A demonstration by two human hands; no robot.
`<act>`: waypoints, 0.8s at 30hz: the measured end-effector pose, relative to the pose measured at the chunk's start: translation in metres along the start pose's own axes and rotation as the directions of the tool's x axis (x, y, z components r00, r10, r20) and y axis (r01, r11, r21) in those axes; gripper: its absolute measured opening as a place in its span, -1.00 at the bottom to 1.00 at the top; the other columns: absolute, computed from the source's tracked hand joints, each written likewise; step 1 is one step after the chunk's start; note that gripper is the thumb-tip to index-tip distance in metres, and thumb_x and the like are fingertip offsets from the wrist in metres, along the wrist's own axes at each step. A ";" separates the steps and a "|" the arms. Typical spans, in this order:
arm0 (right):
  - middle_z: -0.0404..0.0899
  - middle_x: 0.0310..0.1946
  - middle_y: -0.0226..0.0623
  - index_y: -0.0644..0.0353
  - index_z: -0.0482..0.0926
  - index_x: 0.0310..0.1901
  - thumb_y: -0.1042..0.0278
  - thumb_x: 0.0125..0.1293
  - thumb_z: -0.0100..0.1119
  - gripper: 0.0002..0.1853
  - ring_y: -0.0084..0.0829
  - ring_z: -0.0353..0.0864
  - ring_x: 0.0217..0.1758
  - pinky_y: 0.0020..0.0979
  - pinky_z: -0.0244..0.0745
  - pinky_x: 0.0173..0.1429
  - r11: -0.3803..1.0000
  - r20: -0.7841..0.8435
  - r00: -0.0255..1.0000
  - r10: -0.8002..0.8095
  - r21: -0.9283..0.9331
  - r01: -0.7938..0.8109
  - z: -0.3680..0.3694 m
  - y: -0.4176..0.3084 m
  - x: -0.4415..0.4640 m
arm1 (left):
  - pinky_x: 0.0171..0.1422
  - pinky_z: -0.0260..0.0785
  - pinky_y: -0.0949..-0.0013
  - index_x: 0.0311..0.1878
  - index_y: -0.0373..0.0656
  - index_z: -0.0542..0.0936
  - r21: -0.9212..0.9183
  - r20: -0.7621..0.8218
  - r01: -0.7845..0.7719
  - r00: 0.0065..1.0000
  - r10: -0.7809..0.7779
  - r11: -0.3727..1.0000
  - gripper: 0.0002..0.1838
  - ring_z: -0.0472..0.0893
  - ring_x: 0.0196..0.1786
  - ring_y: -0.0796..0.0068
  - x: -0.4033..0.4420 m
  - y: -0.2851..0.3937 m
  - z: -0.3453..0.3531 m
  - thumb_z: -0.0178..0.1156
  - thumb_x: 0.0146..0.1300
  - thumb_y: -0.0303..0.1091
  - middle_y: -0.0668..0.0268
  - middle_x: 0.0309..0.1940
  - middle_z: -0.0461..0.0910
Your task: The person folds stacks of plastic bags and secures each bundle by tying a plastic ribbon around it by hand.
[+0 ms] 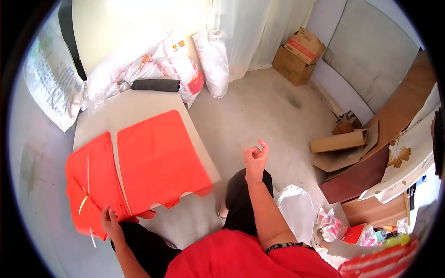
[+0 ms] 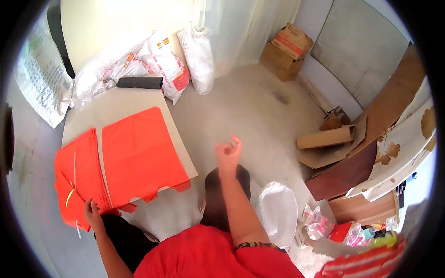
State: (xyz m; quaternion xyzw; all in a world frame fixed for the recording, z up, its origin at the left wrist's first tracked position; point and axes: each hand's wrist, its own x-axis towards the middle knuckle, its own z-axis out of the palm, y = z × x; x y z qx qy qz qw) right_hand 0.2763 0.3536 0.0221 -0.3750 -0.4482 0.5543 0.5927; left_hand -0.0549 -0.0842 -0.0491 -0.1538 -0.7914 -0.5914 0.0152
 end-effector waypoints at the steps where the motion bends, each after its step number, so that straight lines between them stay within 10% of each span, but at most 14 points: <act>1: 0.40 -0.46 -0.56 0.16 0.24 0.32 0.58 0.35 0.26 -0.43 -0.67 0.34 -0.43 -0.54 0.31 -0.27 1.000 -0.001 1.000 0.001 -0.002 -0.001 -0.001 -0.003 -0.003 | -0.03 0.46 0.47 0.21 -0.26 0.63 -0.024 0.001 -0.007 1.000 0.007 1.000 -0.71 0.55 -0.18 0.58 0.000 -0.002 -0.001 0.15 0.59 -0.31 0.33 -0.18 0.62; 24: 0.42 -0.36 -0.56 0.04 0.30 0.30 0.54 0.40 0.24 -0.49 -0.68 0.34 -0.31 -0.53 0.31 -0.26 0.990 0.014 0.993 0.117 -0.083 -0.116 -0.022 0.016 -0.020 | -0.01 0.46 0.42 0.18 -0.27 0.65 0.073 0.006 0.000 1.000 -0.001 0.997 -0.70 0.55 -0.15 0.54 0.007 -0.019 -0.015 0.13 0.59 -0.27 0.32 -0.13 0.66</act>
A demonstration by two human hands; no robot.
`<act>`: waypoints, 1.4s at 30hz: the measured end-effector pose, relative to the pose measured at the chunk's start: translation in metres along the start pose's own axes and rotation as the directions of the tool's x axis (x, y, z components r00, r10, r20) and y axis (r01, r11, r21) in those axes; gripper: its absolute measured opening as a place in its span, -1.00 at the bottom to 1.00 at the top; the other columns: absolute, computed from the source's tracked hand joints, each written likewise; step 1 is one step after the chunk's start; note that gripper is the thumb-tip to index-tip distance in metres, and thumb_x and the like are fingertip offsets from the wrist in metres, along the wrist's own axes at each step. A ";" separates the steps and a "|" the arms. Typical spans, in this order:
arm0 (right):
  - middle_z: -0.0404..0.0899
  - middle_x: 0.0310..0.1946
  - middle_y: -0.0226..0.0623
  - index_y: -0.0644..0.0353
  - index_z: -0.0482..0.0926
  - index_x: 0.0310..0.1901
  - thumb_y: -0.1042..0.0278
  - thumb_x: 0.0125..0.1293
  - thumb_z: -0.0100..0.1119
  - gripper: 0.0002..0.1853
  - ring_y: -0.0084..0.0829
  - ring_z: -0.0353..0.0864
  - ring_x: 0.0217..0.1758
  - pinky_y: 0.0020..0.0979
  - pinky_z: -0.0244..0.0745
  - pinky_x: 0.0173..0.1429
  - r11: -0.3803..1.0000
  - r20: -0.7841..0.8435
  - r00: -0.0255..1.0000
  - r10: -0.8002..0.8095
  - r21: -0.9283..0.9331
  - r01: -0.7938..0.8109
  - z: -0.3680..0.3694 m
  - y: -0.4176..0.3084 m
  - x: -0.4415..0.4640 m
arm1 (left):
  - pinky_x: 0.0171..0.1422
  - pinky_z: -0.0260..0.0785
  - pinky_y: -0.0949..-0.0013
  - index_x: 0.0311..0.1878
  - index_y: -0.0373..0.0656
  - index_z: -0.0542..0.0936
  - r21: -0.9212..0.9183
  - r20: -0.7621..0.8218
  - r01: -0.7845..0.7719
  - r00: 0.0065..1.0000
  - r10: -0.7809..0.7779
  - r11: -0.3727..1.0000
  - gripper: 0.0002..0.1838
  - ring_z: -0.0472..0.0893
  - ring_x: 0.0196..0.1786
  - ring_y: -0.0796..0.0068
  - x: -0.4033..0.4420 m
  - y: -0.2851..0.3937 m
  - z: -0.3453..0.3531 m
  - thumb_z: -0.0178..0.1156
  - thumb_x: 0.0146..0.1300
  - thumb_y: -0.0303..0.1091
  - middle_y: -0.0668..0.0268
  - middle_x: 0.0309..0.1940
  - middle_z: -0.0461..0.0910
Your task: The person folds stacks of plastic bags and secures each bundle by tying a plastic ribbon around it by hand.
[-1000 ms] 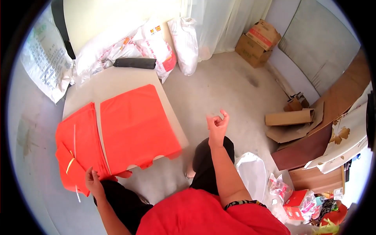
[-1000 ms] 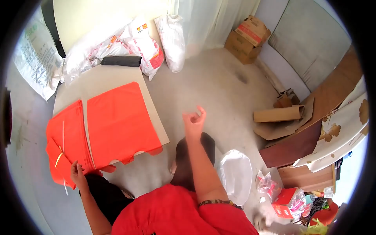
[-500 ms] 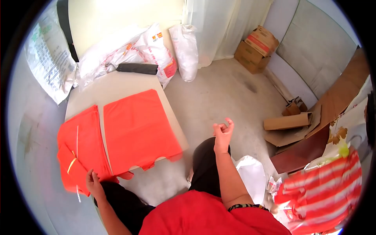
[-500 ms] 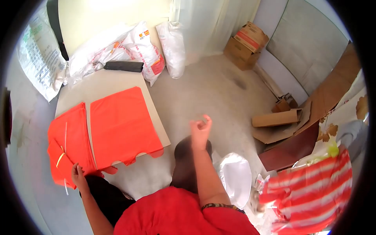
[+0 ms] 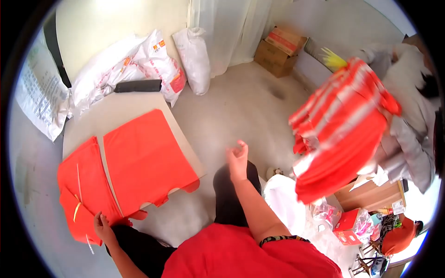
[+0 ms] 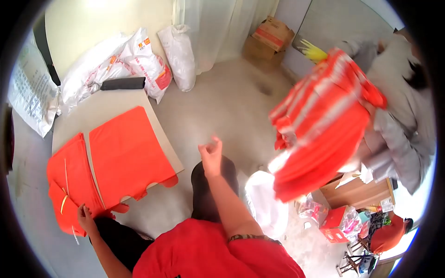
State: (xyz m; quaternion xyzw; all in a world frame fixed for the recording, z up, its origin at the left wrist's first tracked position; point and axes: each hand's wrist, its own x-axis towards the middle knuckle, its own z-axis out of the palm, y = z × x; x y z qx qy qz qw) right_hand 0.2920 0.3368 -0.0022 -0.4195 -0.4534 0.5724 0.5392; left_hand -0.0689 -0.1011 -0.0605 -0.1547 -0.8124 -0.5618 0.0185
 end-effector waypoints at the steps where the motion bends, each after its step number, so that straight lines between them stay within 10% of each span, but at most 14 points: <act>1: 0.43 -0.34 -0.56 0.03 0.30 0.30 0.53 0.41 0.24 -0.50 -0.68 0.35 -0.30 -0.52 0.32 -0.23 0.998 -0.013 0.998 0.057 -0.028 -0.057 0.001 0.000 -0.003 | -0.02 0.46 0.41 0.17 -0.27 0.65 0.027 -0.005 -0.003 1.000 0.003 1.000 -0.70 0.56 -0.16 0.53 0.001 -0.002 0.000 0.14 0.58 -0.27 0.32 -0.13 0.66; 21: 0.59 -0.10 -0.40 -0.05 0.43 0.14 0.40 0.44 0.25 -0.68 -0.47 0.61 -0.12 -0.41 0.54 -0.09 0.921 -0.063 0.971 0.231 0.337 -0.197 -0.058 0.089 0.008 | -0.01 0.51 0.20 -0.08 -0.33 0.67 0.315 -0.007 -0.163 0.985 0.174 0.935 -0.80 0.67 -0.19 0.17 -0.029 0.029 0.004 0.25 0.41 -0.37 0.09 -0.24 0.67; 29: 0.31 0.55 -0.15 0.15 0.18 0.59 -0.33 0.59 -0.08 -0.20 -0.16 0.24 0.62 -0.06 0.09 0.65 0.939 0.173 0.984 -0.034 0.344 -0.028 -0.045 0.037 0.034 | 0.12 0.52 0.25 0.05 -0.32 0.66 0.194 -0.023 -0.245 0.967 0.254 0.950 -0.73 0.69 -0.01 0.26 -0.013 0.003 0.004 0.23 0.49 -0.29 0.12 -0.07 0.71; 33: 0.27 0.58 -0.14 0.18 0.12 0.62 -0.41 0.61 -0.27 -0.13 -0.17 0.23 0.64 -0.10 0.10 0.67 0.862 0.610 0.783 -0.118 0.455 -0.224 -0.002 0.005 0.020 | 0.41 0.40 0.17 0.46 -0.29 0.39 -0.560 0.067 0.123 0.992 -0.103 0.819 -0.38 0.57 0.31 0.23 -0.015 0.016 0.011 0.05 0.60 0.04 0.16 0.28 0.58; 36: 0.29 0.57 -0.17 0.17 0.15 0.61 -0.45 0.60 -0.33 -0.12 -0.18 0.27 0.62 -0.12 0.19 0.64 0.793 0.695 0.714 0.083 0.388 -0.469 0.037 0.035 -0.001 | 0.65 0.18 0.09 0.65 -0.22 0.14 -0.737 0.359 0.134 0.908 0.215 0.662 -0.27 0.33 0.57 0.17 0.000 -0.026 0.020 -0.12 0.66 0.10 0.07 0.58 0.26; 39: 0.28 0.58 -0.21 0.15 0.18 0.61 -0.47 0.59 -0.36 -0.11 -0.19 0.27 0.62 -0.10 0.23 0.63 0.797 0.759 0.607 0.233 0.208 -0.567 0.047 0.079 -0.013 | 0.72 0.08 -0.04 0.66 -0.22 0.13 -0.815 0.578 0.567 0.810 0.097 0.123 -0.14 0.24 0.64 0.05 -0.020 0.045 0.039 -0.09 0.59 0.28 0.04 0.64 0.18; 40: 0.27 0.59 -0.22 0.14 0.18 0.61 -0.48 0.59 -0.37 -0.11 -0.19 0.26 0.62 -0.10 0.24 0.63 0.815 0.782 0.568 0.259 0.139 -0.563 0.048 0.090 -0.015 | 0.65 0.23 0.09 0.58 -0.29 0.26 -0.734 0.489 0.504 0.858 -0.161 0.456 -0.14 0.41 0.55 0.15 -0.025 0.054 0.047 -0.10 0.59 0.31 0.06 0.56 0.35; 42: 0.21 0.62 -0.23 0.13 0.15 0.63 -0.46 0.60 -0.39 -0.12 -0.22 0.24 0.64 -0.10 0.19 0.65 0.838 0.814 0.524 0.249 0.091 -0.538 0.061 0.089 -0.011 | 0.58 0.31 0.13 0.56 -0.26 0.31 -0.593 0.538 0.627 0.775 -0.331 0.505 -0.19 0.47 0.49 0.18 -0.025 0.060 0.051 -0.04 0.58 0.28 0.09 0.50 0.42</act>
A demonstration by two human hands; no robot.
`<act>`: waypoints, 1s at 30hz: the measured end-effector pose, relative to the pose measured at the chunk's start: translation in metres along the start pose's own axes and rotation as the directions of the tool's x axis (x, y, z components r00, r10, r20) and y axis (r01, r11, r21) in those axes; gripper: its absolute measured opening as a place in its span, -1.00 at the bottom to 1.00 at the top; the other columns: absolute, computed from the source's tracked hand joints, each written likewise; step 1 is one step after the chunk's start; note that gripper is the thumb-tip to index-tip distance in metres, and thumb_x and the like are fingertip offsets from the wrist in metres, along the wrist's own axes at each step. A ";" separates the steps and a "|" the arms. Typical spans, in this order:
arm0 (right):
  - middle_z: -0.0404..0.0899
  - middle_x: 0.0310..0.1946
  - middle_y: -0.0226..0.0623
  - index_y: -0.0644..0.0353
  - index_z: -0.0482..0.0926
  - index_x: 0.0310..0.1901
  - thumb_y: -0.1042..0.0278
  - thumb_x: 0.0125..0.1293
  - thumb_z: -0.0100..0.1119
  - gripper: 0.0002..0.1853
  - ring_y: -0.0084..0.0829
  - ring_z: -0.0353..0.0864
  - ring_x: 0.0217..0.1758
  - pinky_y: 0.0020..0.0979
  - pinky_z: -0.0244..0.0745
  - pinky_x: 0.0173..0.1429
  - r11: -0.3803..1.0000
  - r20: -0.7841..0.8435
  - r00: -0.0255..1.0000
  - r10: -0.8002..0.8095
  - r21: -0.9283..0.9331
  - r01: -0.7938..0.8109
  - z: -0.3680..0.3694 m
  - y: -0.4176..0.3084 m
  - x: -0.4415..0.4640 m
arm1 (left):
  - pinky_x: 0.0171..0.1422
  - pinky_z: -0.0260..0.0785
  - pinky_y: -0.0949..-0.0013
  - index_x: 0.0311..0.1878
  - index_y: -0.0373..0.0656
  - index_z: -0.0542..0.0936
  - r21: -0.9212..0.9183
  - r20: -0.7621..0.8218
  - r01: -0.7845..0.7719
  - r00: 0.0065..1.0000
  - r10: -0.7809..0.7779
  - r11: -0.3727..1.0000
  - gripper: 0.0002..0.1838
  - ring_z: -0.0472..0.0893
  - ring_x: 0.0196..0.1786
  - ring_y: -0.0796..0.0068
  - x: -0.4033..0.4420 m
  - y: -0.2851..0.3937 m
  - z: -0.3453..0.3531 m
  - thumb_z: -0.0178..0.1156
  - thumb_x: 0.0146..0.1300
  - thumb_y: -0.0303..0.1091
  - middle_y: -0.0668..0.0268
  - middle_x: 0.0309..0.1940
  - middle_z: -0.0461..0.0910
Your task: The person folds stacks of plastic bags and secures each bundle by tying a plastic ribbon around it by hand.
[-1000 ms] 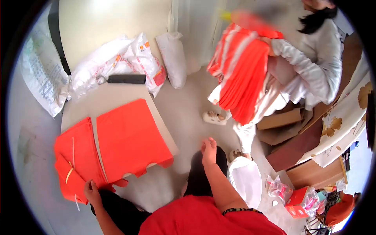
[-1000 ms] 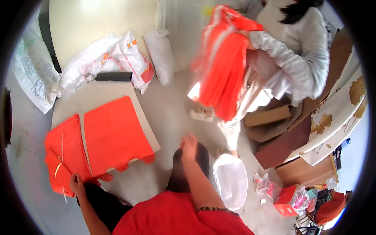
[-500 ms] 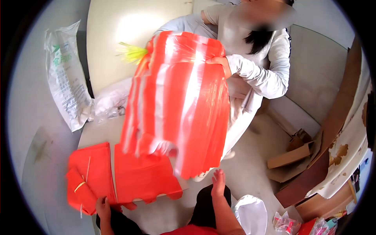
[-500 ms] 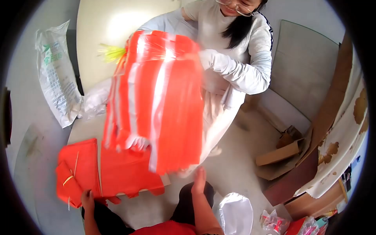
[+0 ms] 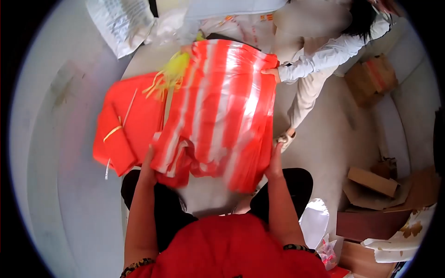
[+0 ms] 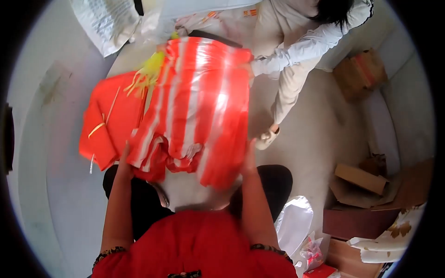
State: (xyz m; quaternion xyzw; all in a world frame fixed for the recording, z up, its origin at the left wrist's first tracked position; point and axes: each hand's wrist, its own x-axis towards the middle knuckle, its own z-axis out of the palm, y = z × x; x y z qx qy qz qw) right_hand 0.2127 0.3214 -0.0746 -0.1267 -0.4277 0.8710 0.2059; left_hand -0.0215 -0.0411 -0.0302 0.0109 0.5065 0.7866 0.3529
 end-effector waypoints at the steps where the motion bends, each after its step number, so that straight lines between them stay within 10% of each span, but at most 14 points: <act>1: 0.21 0.62 -0.23 0.13 0.14 0.63 -0.45 0.61 -0.38 -0.13 -0.22 0.23 0.65 -0.11 0.18 0.66 0.999 -0.048 0.999 0.000 -0.036 -0.002 0.006 -0.005 0.002 | 0.53 0.33 0.16 0.55 -0.24 0.33 0.002 0.037 -0.011 0.999 0.010 1.000 -0.22 0.50 0.45 0.21 0.008 -0.004 -0.013 -0.01 0.58 0.24 0.11 0.45 0.48; 4: 0.18 0.64 -0.23 0.13 0.06 0.66 -0.35 0.63 -0.24 -0.16 -0.23 0.18 0.67 -0.12 0.11 0.69 0.973 -0.136 0.990 0.030 -0.221 -0.060 0.015 -0.019 0.003 | 0.51 0.28 0.27 0.59 -0.31 0.22 0.549 -0.133 -0.075 0.975 0.176 0.833 -0.27 0.46 0.43 0.32 0.017 0.006 0.001 0.13 0.58 -0.03 0.15 0.41 0.45; 7: 0.19 0.64 -0.23 0.15 0.02 0.67 -0.26 0.62 -0.09 -0.16 -0.22 0.19 0.67 -0.10 0.12 0.69 0.924 -0.136 0.991 0.009 -0.376 -0.060 0.007 -0.022 0.001 | 0.52 0.26 0.30 0.65 -0.27 0.10 0.513 -0.011 -0.210 0.968 0.252 0.832 -0.22 0.41 0.46 0.34 0.023 0.009 0.019 0.18 0.54 -0.16 0.15 0.46 0.38; 11: 0.19 0.63 -0.19 0.24 0.06 0.64 -0.24 0.62 -0.07 -0.16 -0.18 0.21 0.66 -0.06 0.17 0.67 0.995 0.032 0.996 0.079 0.065 -0.081 0.006 -0.024 -0.011 | 0.53 0.26 0.29 0.68 -0.20 0.04 0.478 0.013 -0.198 0.976 0.218 0.856 -0.19 0.40 0.47 0.33 0.031 0.012 0.025 0.17 0.52 -0.19 0.15 0.49 0.34; 14: 0.20 0.62 -0.18 0.25 0.08 0.63 -0.26 0.62 -0.07 -0.17 -0.18 0.22 0.65 -0.05 0.18 0.66 0.994 -0.054 0.994 0.099 0.058 -0.096 0.015 0.000 -0.016 | 0.52 0.27 0.28 0.68 -0.19 0.04 0.472 0.021 -0.191 0.978 0.205 0.861 -0.19 0.39 0.48 0.32 0.034 0.010 0.020 0.17 0.52 -0.21 0.14 0.50 0.34; 22: 0.46 0.46 -0.19 0.14 0.09 0.65 -0.46 0.54 -0.10 -0.06 -0.30 0.59 0.35 -0.27 0.50 0.31 0.769 -0.117 0.883 0.455 -0.448 -0.456 -0.014 -0.048 -0.048 | 0.52 0.30 0.23 0.66 -0.16 0.05 0.455 0.013 -0.239 0.965 0.262 0.858 -0.18 0.40 0.47 0.28 0.035 0.017 0.024 0.25 0.49 -0.26 0.10 0.50 0.32; 26: 0.56 0.33 -0.18 0.15 0.13 0.64 -0.38 0.60 -0.16 -0.14 -0.36 0.62 0.23 -0.33 0.48 0.20 0.683 -0.426 0.889 0.171 -0.599 -0.418 -0.023 -0.040 -0.039 | 0.50 0.34 0.22 0.59 -0.20 0.22 0.590 -0.013 -0.352 0.896 0.445 0.726 -0.29 0.43 0.44 0.28 0.054 0.007 0.003 0.26 0.48 -0.26 0.12 0.48 0.33; 30: 0.48 0.41 -0.09 0.26 0.13 0.62 -0.05 0.63 0.02 -0.26 -0.28 0.51 0.38 -0.22 0.40 0.42 0.760 -0.392 0.917 -0.069 -0.616 -0.206 -0.003 -0.033 -0.018 | 0.45 0.38 0.26 0.46 -0.27 0.44 0.682 0.010 -0.372 0.866 0.500 0.630 -0.43 0.49 0.37 0.32 0.067 0.021 0.005 0.26 0.49 -0.21 0.11 0.41 0.44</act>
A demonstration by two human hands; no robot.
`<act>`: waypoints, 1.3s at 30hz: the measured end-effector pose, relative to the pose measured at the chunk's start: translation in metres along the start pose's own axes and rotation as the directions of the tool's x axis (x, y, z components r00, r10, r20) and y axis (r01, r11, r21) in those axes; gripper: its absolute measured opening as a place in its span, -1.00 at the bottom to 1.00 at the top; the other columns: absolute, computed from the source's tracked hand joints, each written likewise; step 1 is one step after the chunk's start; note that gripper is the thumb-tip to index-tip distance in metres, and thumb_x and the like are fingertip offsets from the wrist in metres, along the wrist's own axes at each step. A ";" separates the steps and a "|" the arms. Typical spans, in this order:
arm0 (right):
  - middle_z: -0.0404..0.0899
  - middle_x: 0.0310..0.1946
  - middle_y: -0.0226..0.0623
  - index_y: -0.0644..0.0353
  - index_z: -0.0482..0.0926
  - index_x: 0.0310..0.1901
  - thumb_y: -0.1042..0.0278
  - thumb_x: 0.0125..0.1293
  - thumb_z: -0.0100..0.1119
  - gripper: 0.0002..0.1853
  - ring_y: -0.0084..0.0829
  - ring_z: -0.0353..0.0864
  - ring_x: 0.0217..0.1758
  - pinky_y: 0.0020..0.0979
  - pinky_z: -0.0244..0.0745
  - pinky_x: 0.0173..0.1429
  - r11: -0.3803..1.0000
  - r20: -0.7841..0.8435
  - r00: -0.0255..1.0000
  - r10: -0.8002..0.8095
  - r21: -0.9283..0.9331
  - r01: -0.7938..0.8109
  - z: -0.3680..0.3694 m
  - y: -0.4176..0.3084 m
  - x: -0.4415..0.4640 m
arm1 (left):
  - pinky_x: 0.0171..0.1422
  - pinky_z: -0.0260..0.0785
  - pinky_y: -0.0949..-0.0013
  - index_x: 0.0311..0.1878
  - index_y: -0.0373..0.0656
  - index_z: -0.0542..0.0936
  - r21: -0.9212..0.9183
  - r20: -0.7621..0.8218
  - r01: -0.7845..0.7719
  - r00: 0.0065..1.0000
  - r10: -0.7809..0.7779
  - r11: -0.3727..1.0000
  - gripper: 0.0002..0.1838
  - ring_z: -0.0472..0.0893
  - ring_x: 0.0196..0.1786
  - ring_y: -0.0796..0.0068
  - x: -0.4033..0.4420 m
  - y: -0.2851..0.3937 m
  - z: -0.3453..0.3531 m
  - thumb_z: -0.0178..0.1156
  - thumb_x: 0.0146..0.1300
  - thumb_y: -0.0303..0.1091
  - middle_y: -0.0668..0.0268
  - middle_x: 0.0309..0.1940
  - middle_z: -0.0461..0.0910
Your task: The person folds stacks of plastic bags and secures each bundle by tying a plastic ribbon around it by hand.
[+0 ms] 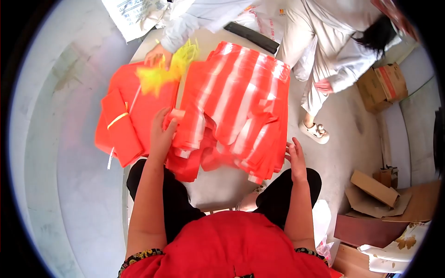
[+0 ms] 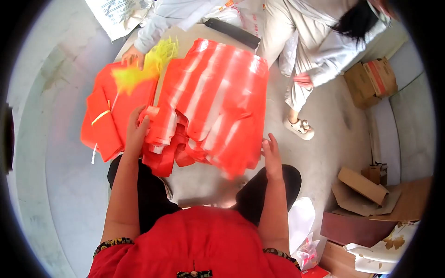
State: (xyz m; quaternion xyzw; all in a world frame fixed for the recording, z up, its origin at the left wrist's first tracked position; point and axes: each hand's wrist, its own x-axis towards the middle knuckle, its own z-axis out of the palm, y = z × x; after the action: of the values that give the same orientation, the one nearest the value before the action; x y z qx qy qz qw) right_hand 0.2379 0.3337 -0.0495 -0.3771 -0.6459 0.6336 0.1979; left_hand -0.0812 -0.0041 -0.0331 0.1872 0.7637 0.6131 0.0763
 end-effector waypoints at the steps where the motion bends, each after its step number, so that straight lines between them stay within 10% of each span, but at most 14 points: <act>1: 0.43 0.46 -0.07 0.25 0.10 0.63 -0.01 0.64 0.02 -0.27 -0.26 0.45 0.44 -0.21 0.35 0.48 1.000 -0.009 1.000 -0.001 0.013 0.001 0.005 -0.005 0.005 | 0.44 0.38 0.27 0.42 -0.28 0.50 -0.027 0.027 0.023 0.999 -0.023 0.999 -0.45 0.52 0.35 0.32 0.006 0.005 -0.001 0.27 0.49 -0.19 0.10 0.38 0.47; 5: 0.20 0.61 -0.04 0.22 0.03 0.66 0.07 0.65 0.02 -0.27 -0.22 0.22 0.63 -0.21 0.14 0.64 0.994 -0.012 0.999 -0.034 0.099 0.035 0.024 -0.007 0.029 | 0.42 0.40 0.26 0.42 -0.28 0.52 0.043 0.127 0.322 0.937 -0.325 0.946 -0.39 0.60 0.29 0.27 0.014 0.036 0.005 0.35 0.41 -0.16 0.08 0.26 0.62; 7: 0.00 0.69 -0.05 0.17 -0.03 0.68 0.11 0.64 0.02 -0.25 -0.20 0.05 0.73 -0.24 0.02 0.70 0.990 0.001 1.000 -0.014 0.144 0.014 0.028 -0.003 0.037 | 0.37 0.44 0.28 0.42 -0.28 0.52 0.115 0.166 0.143 0.973 -0.161 0.983 -0.39 0.61 0.26 0.31 0.014 0.011 0.008 0.34 0.40 -0.17 0.08 0.22 0.64; 12: 0.17 0.64 -0.05 0.21 0.10 0.65 0.23 0.60 0.07 -0.30 -0.25 0.19 0.68 -0.27 0.13 0.66 0.998 -0.066 0.997 -0.049 0.034 0.051 0.035 0.020 0.063 | 0.33 0.43 0.27 0.37 -0.28 0.56 0.110 0.181 0.152 0.969 -0.170 0.982 -0.43 0.63 0.19 0.32 0.002 0.006 0.010 0.34 0.39 -0.17 0.07 0.15 0.67; 17: 0.34 0.56 -0.05 0.27 0.22 0.60 0.36 0.53 0.12 -0.34 -0.27 0.34 0.61 -0.30 0.22 0.61 0.985 -0.060 0.989 -0.135 -0.114 0.128 0.049 0.005 0.065 | -0.06 0.36 0.10 -0.10 -0.33 0.56 0.256 0.093 0.024 0.994 -0.050 0.966 -0.62 0.52 -0.20 0.13 -0.015 -0.015 0.014 0.40 0.33 -0.17 0.10 -0.28 0.50; 28: 0.43 0.49 0.00 0.24 0.35 0.54 0.46 0.56 0.06 -0.45 -0.23 0.40 0.57 -0.32 0.28 0.57 0.959 0.009 0.980 -0.200 -0.204 0.198 0.061 -0.027 0.085 | 0.14 0.39 0.14 0.05 -0.35 0.54 0.131 -0.026 0.079 0.997 -0.077 0.988 -0.64 0.57 0.00 0.06 -0.058 -0.008 0.019 0.25 0.48 -0.19 0.02 -0.14 0.55; 35: 0.18 0.61 0.04 0.29 0.59 0.33 0.12 0.64 -0.06 -0.52 -0.05 0.21 0.65 -0.20 0.19 0.63 0.809 -0.006 0.930 -0.369 -0.495 0.317 0.037 -0.002 0.048 | 0.40 0.37 0.16 0.24 -0.37 0.54 0.298 0.059 -0.091 0.995 0.077 0.950 -0.58 0.56 0.29 -0.02 -0.033 -0.001 0.007 0.21 0.48 -0.26 -0.04 0.18 0.60; 39: 0.37 0.50 -0.01 0.28 0.55 0.37 0.05 0.65 -0.04 -0.48 -0.13 0.32 0.58 -0.21 0.21 0.61 0.734 0.062 0.913 -0.403 -0.575 0.362 0.038 -0.003 0.022 | 0.33 0.45 0.20 0.28 -0.37 0.53 0.175 0.041 -0.011 0.999 0.003 0.985 -0.56 0.63 0.25 0.10 -0.036 0.021 0.014 0.22 0.48 -0.27 -0.03 0.23 0.61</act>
State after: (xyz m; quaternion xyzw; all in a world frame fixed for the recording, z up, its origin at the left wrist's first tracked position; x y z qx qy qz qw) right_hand 0.1953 0.3247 -0.0561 -0.2990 -0.8630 0.3414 0.2222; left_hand -0.0395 -0.0009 -0.0206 0.2082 0.8123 0.5400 0.0728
